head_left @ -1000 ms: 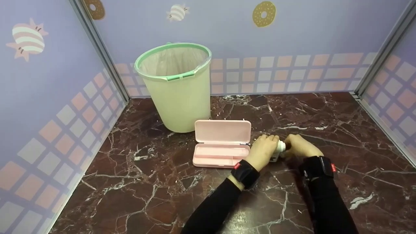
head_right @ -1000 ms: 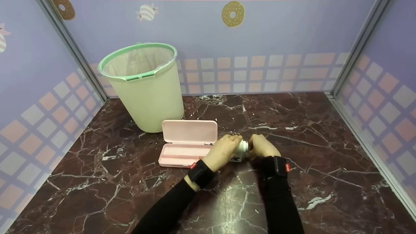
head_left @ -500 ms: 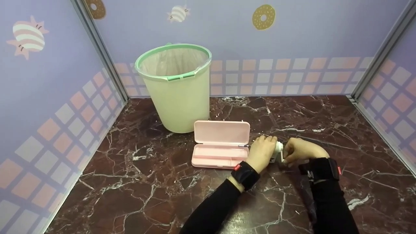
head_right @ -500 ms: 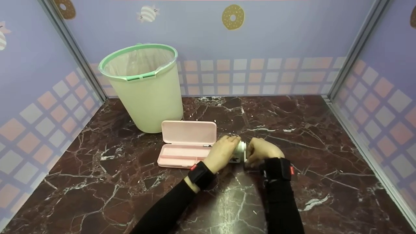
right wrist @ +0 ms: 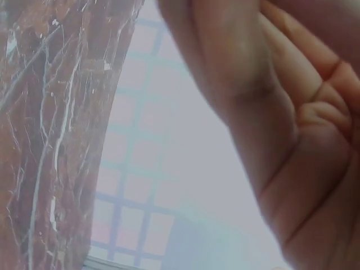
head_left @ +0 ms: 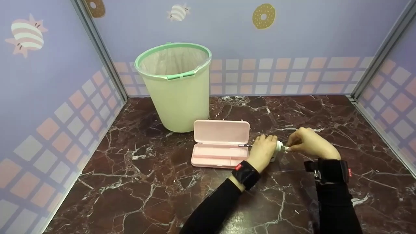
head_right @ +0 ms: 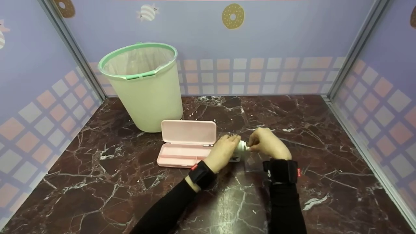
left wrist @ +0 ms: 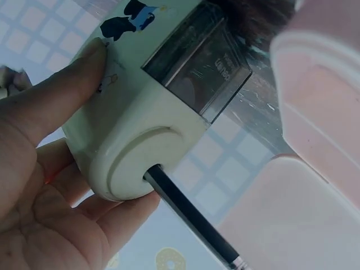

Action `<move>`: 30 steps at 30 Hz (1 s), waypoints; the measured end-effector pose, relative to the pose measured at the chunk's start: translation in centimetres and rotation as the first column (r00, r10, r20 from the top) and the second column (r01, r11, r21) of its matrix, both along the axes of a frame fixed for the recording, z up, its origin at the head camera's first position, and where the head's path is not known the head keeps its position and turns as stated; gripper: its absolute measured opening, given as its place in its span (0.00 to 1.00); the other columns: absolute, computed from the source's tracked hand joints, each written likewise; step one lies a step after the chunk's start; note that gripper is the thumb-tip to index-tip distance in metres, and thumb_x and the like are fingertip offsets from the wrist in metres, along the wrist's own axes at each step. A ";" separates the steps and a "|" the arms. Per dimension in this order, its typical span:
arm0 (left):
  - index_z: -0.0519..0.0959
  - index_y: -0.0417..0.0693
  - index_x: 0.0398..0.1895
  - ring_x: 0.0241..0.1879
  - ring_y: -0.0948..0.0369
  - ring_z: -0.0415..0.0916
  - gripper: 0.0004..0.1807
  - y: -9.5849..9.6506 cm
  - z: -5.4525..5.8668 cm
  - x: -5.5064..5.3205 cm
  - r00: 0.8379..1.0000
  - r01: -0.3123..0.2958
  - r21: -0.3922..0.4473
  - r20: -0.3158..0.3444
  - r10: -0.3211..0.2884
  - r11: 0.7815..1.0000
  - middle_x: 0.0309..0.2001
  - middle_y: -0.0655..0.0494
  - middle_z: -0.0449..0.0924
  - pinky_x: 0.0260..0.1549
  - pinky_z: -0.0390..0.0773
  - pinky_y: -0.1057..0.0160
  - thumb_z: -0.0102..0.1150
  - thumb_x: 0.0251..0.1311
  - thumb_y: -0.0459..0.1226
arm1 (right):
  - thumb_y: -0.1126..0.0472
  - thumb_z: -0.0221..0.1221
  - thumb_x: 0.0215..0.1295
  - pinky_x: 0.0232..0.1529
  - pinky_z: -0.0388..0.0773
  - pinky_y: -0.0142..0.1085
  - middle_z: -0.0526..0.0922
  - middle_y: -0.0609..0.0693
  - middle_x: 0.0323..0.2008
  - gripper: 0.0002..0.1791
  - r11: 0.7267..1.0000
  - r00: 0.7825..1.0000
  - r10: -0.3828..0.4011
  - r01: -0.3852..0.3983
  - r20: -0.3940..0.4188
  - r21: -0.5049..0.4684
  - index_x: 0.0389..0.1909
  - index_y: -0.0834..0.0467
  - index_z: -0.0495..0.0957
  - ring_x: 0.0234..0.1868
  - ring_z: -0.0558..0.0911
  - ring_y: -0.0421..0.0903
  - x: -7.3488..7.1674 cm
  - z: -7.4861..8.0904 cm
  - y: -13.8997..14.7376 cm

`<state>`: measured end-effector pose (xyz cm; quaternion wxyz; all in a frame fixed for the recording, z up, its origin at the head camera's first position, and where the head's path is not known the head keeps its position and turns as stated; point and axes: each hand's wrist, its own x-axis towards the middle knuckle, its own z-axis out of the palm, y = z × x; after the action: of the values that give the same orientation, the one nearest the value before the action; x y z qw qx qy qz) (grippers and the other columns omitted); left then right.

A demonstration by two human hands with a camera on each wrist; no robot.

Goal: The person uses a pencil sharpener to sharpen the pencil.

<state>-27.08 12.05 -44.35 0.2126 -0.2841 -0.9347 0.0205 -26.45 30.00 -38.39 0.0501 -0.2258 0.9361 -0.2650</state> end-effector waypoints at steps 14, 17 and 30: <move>0.79 0.52 0.56 0.47 0.61 0.79 0.18 -0.2 0.1 -0.8 0.997 0.072 -0.008 0.026 -0.072 0.997 0.51 0.61 0.84 0.50 0.78 0.67 0.52 0.63 0.36 | 0.75 0.66 0.54 0.33 0.81 0.48 0.87 0.65 0.30 0.02 0.963 0.892 -0.266 0.232 -0.366 -0.134 0.30 0.70 0.84 0.29 0.85 0.59 -2.5 -3.0 -1.4; 0.79 0.52 0.57 0.47 0.61 0.79 0.19 -0.2 0.0 -0.7 0.996 0.080 -0.010 0.029 -0.079 0.997 0.51 0.61 0.83 0.50 0.78 0.67 0.51 0.64 0.37 | 0.77 0.65 0.53 0.35 0.82 0.52 0.86 0.67 0.30 0.03 0.960 0.877 -0.277 0.233 -0.393 -0.155 0.29 0.71 0.83 0.31 0.85 0.61 -3.2 -4.2 -1.5; 0.79 0.52 0.54 0.45 0.61 0.80 0.17 -0.6 -0.5 -0.7 0.994 0.110 0.014 -0.025 -0.110 0.994 0.50 0.61 0.84 0.49 0.78 0.67 0.54 0.62 0.36 | 0.77 0.65 0.47 0.34 0.79 0.47 0.85 0.58 0.25 0.05 0.985 0.929 -0.174 0.160 -0.326 -0.072 0.22 0.65 0.83 0.28 0.82 0.54 -4.1 -7.3 -1.5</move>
<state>-27.78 11.48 -44.84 0.2268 -0.3334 -0.9151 0.0052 -30.58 28.55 -45.67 -0.1353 -0.1876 0.9409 -0.2473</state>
